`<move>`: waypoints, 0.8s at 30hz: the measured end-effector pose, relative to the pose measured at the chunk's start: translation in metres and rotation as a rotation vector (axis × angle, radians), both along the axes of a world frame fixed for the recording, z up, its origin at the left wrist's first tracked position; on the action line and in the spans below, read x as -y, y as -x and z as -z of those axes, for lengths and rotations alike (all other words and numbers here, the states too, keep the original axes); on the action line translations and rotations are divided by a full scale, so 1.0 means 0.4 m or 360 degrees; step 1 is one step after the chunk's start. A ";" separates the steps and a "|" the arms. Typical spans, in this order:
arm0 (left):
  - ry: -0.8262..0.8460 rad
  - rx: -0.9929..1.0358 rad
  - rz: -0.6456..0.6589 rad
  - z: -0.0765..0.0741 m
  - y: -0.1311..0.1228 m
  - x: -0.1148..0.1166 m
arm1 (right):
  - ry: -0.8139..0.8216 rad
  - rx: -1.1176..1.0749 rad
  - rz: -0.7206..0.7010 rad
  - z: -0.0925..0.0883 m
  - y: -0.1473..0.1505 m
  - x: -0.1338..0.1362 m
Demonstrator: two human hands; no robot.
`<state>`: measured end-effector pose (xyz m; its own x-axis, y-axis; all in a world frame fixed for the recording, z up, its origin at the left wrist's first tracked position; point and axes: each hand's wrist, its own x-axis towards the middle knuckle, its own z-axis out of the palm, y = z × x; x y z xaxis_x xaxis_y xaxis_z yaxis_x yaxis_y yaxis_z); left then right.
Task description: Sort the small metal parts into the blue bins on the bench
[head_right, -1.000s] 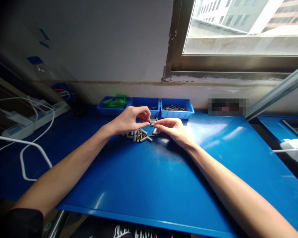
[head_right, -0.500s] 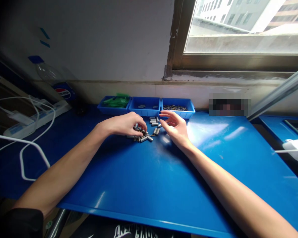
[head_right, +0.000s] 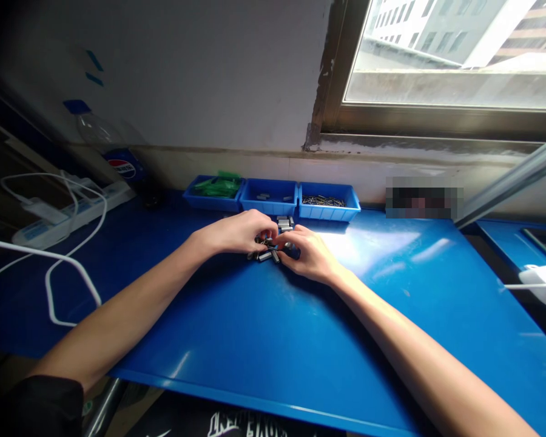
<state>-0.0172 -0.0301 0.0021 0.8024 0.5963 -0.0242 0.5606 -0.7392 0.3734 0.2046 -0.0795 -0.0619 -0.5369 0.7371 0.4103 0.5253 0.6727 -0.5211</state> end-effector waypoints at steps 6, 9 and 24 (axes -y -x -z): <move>-0.0068 0.0094 0.0001 0.011 0.008 -0.007 | -0.0025 -0.0072 0.0061 0.006 0.003 0.000; -0.0110 0.0118 0.0011 0.008 0.012 -0.010 | 0.0080 -0.0178 0.0135 0.000 0.003 0.005; -0.0125 0.0493 -0.0046 -0.013 0.004 -0.009 | 0.0522 -0.0854 0.0263 -0.015 0.000 0.003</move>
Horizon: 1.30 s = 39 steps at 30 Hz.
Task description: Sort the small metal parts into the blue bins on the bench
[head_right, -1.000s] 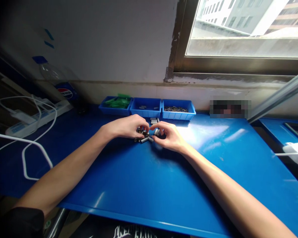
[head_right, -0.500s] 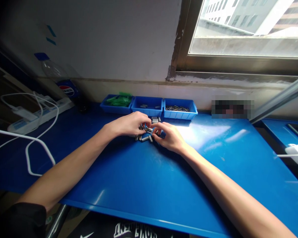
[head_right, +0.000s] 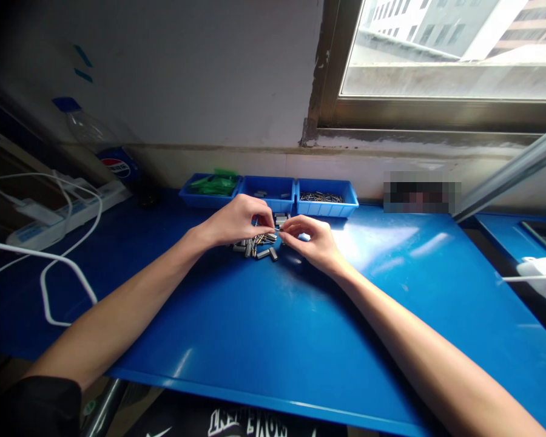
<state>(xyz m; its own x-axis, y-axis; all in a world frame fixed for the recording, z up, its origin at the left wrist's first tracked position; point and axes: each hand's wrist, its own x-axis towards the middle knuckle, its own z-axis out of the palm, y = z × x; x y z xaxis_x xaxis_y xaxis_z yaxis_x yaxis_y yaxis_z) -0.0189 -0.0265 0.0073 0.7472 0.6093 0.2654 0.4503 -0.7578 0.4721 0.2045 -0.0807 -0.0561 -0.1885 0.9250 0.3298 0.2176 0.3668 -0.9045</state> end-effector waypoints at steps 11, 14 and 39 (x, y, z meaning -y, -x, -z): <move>0.0097 -0.0231 -0.0165 0.001 0.009 -0.004 | 0.0285 -0.0323 0.0133 0.011 -0.023 -0.019; 0.0196 -0.0429 -0.0118 -0.005 0.016 0.004 | 0.0082 -0.0405 0.0369 0.018 -0.019 -0.026; 0.0486 0.0244 -0.0148 -0.041 0.044 -0.019 | 0.0237 -0.0338 0.0095 -0.007 -0.008 -0.012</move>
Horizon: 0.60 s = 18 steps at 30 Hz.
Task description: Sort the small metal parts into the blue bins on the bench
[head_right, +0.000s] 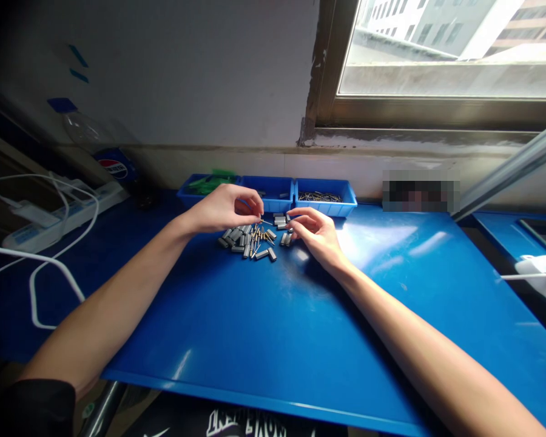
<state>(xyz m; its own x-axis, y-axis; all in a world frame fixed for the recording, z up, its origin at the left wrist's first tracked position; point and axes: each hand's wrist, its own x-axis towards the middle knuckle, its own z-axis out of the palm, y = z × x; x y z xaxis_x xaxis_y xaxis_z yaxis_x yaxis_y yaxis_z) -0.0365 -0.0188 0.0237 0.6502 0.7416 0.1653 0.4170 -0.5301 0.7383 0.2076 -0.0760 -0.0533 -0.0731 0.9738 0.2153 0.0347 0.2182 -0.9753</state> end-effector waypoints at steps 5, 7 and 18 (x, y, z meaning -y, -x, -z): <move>0.0065 0.0330 -0.0116 0.018 -0.024 0.005 | 0.0104 0.0031 -0.0154 0.002 -0.005 0.005; 0.0088 0.0372 -0.0155 0.028 -0.032 0.007 | 0.0118 0.0009 -0.0197 0.007 -0.008 0.003; -0.0036 0.0439 -0.0121 0.062 -0.057 0.019 | 0.0142 -0.0115 -0.0153 0.015 -0.018 -0.009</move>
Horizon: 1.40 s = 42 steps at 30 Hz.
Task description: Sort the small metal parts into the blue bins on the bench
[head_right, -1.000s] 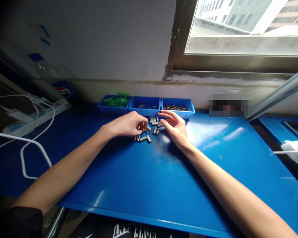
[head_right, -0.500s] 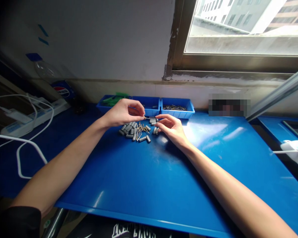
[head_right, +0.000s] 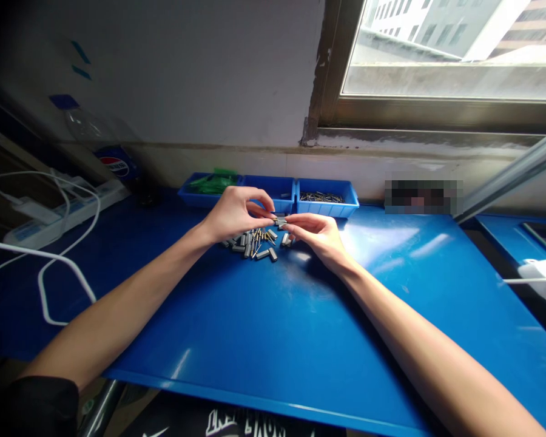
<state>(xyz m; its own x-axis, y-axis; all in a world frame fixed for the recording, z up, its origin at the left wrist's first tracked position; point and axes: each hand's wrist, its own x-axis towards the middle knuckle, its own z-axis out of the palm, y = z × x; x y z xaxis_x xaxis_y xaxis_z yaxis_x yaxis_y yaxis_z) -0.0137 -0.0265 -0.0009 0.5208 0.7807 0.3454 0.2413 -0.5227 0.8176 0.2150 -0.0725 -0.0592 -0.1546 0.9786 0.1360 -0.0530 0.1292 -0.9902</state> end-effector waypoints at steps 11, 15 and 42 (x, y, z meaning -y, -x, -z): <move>-0.0418 -0.0925 0.0287 -0.007 0.021 -0.013 | -0.0269 0.0022 0.0485 0.015 0.002 -0.015; -0.0454 -0.1125 0.0323 0.008 0.015 -0.010 | -0.0337 0.0032 0.0495 0.020 -0.003 -0.020; -0.0314 -0.0461 0.0093 -0.043 0.032 -0.005 | -0.0162 0.0062 0.0182 0.000 0.004 0.000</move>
<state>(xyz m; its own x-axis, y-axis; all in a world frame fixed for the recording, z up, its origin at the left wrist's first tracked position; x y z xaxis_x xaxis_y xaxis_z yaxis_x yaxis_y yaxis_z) -0.0264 -0.0245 0.0164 0.6608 0.6798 0.3181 0.4133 -0.6834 0.6017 0.2136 -0.0726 -0.0592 -0.0500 0.9715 0.2316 0.0061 0.2321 -0.9727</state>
